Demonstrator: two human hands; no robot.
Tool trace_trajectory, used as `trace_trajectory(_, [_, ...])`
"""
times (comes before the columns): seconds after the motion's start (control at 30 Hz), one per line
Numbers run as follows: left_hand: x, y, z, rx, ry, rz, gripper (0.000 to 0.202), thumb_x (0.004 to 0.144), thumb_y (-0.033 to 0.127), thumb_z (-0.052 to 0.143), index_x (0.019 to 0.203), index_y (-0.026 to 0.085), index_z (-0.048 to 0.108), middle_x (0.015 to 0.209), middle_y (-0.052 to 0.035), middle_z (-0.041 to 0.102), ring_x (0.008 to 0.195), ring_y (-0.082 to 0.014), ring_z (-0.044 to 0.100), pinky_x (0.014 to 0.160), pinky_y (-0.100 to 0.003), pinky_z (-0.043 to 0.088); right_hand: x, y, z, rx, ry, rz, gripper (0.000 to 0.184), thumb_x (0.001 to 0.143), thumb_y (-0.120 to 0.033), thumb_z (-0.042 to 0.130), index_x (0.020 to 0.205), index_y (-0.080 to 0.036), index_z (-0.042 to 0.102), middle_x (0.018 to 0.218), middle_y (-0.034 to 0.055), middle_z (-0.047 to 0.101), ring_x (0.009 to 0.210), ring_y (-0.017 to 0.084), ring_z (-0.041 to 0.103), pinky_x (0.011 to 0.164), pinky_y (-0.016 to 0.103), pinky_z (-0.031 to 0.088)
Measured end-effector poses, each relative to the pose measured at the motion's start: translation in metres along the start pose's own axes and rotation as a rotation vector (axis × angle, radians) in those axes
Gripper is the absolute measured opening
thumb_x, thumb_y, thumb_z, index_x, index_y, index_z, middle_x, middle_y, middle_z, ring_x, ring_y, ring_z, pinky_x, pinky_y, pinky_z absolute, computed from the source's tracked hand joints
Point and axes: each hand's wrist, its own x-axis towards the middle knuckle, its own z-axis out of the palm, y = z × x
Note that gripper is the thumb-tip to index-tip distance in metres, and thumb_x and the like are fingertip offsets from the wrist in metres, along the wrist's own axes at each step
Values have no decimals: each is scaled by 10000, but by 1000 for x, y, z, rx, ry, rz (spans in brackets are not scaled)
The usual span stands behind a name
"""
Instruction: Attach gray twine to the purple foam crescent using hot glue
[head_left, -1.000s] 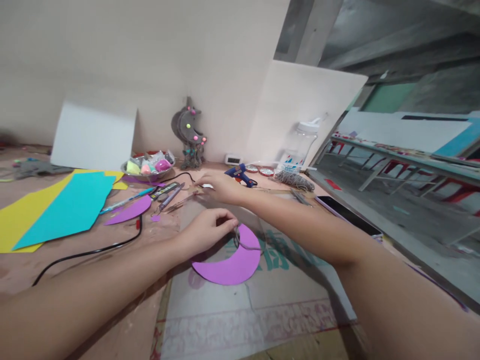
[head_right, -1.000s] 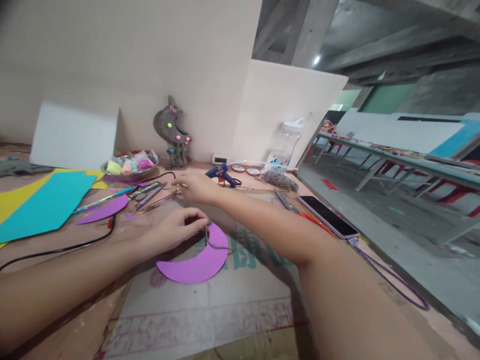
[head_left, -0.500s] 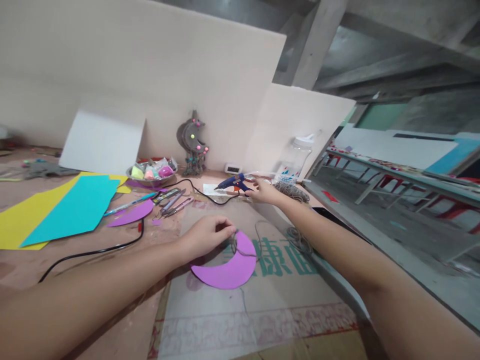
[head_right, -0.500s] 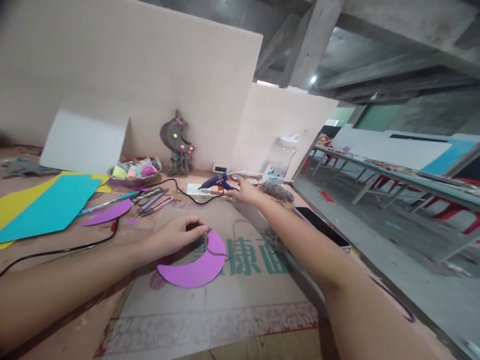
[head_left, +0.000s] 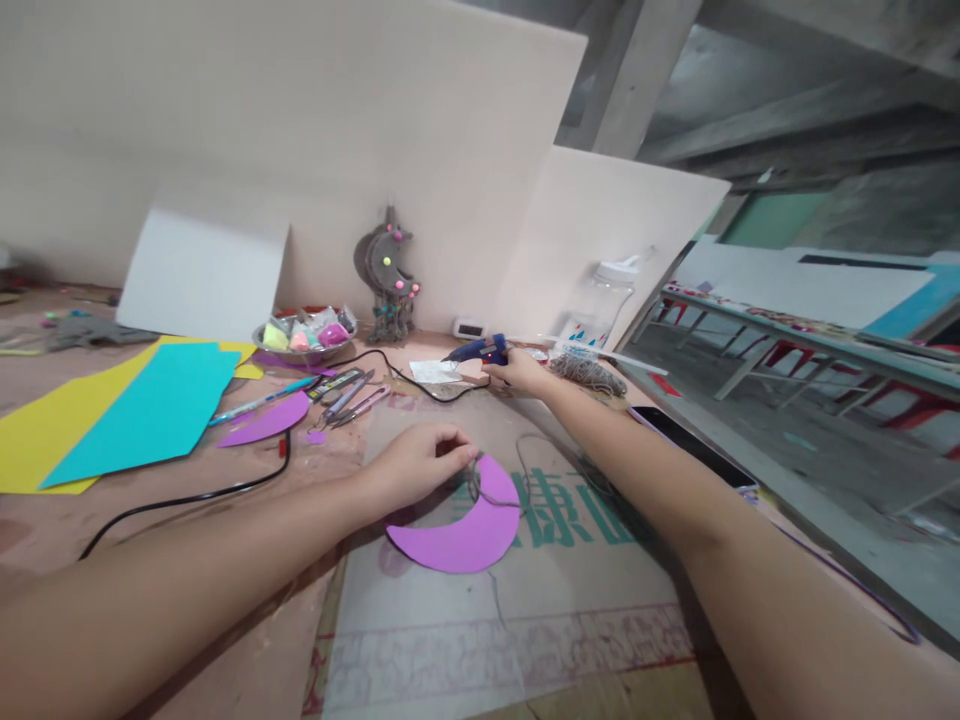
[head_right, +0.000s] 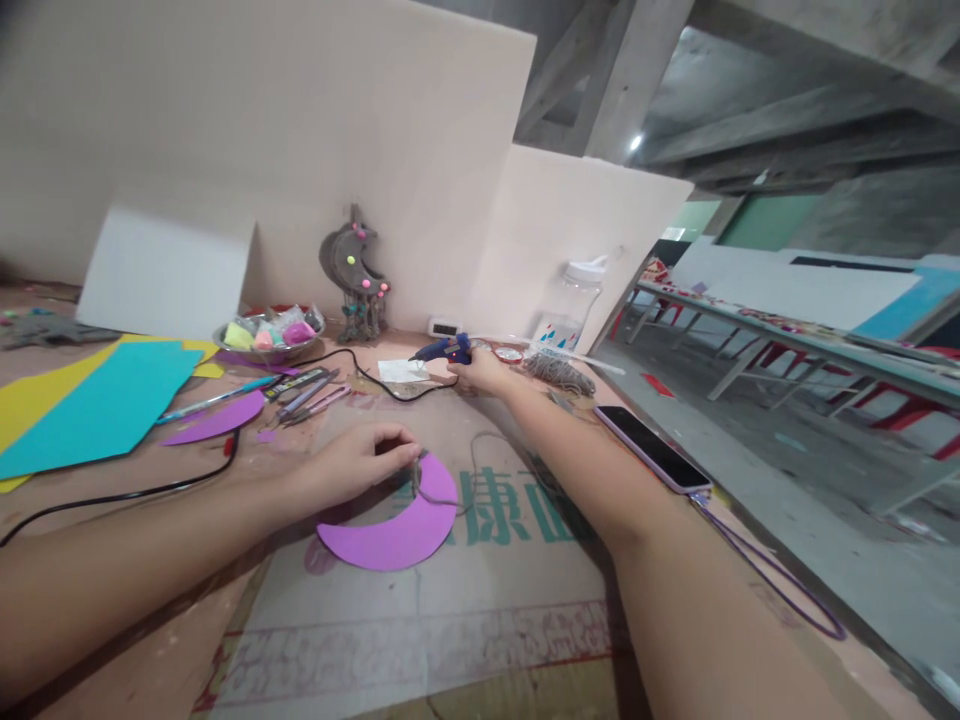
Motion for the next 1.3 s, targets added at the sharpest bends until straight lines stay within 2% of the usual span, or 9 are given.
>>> trace_trajectory(0.2, [0,3,0,-15,65,-28,239,819,355,498,755,162,622,701,-10,646,651,-152,577,581,-237,412,-31,-15,-28,113,53,-48,265,809,-366,586,781,-108,639,450,-8,550,428,111,518,531,242,439])
trace_trajectory(0.27, [-1,6,-1,-20,120,-53,243,815,357,499,727,161,613,672,-8,640,641,-154,579,574,-238,411,-55,-20,-33,179,27,-83,266,796,-360,581,853,-110,651,513,17,607,438,115,537,510,234,432])
trace_trajectory(0.4, [0,5,-4,-34,159,-75,240,810,353,501,718,159,608,688,-16,656,663,-158,594,605,-246,422,-107,-22,-32,296,-37,-109,326,795,-345,565,1047,-139,581,905,91,692,653,150,646,593,251,484])
trace_trajectory(0.47, [0,3,-4,-17,170,-72,240,807,356,503,717,162,611,695,-15,659,656,-155,586,602,-248,416,-129,-21,-30,369,-89,-87,294,776,-366,598,972,-147,586,910,91,683,690,159,646,624,265,490])
trace_trajectory(0.6, [1,1,-3,-36,178,-97,225,802,353,507,716,166,598,687,-15,652,637,-149,582,564,-239,410,-157,-15,-27,488,-130,-70,341,778,-494,582,880,-168,579,780,51,650,587,132,572,569,265,461])
trace_trajectory(0.77, [0,2,-4,-14,165,-138,243,810,373,493,730,168,595,678,-26,652,595,-144,568,478,-223,368,-170,-17,-25,333,-86,-166,478,817,-601,459,678,-176,625,669,42,610,600,149,539,603,279,446])
trace_trajectory(0.93, [0,3,-5,-22,167,-148,263,814,394,506,699,165,563,662,-18,642,574,-129,561,506,-221,388,-177,-20,-24,227,-46,-80,405,807,-550,504,666,-203,657,724,49,671,718,206,620,711,326,486])
trace_trajectory(1.1, [0,8,-5,-6,189,-180,247,822,379,496,699,170,548,662,-16,637,561,-128,552,480,-216,366,-179,-18,-21,264,-96,-58,343,818,-504,516,808,-220,709,870,51,715,880,232,648,832,356,491])
trace_trajectory(1.3, [1,9,-6,57,253,-147,239,815,352,511,674,166,565,650,-10,637,629,-141,567,587,-234,395,-178,-20,-21,188,-128,-84,371,825,-498,484,677,-201,649,749,38,688,776,207,647,791,337,494])
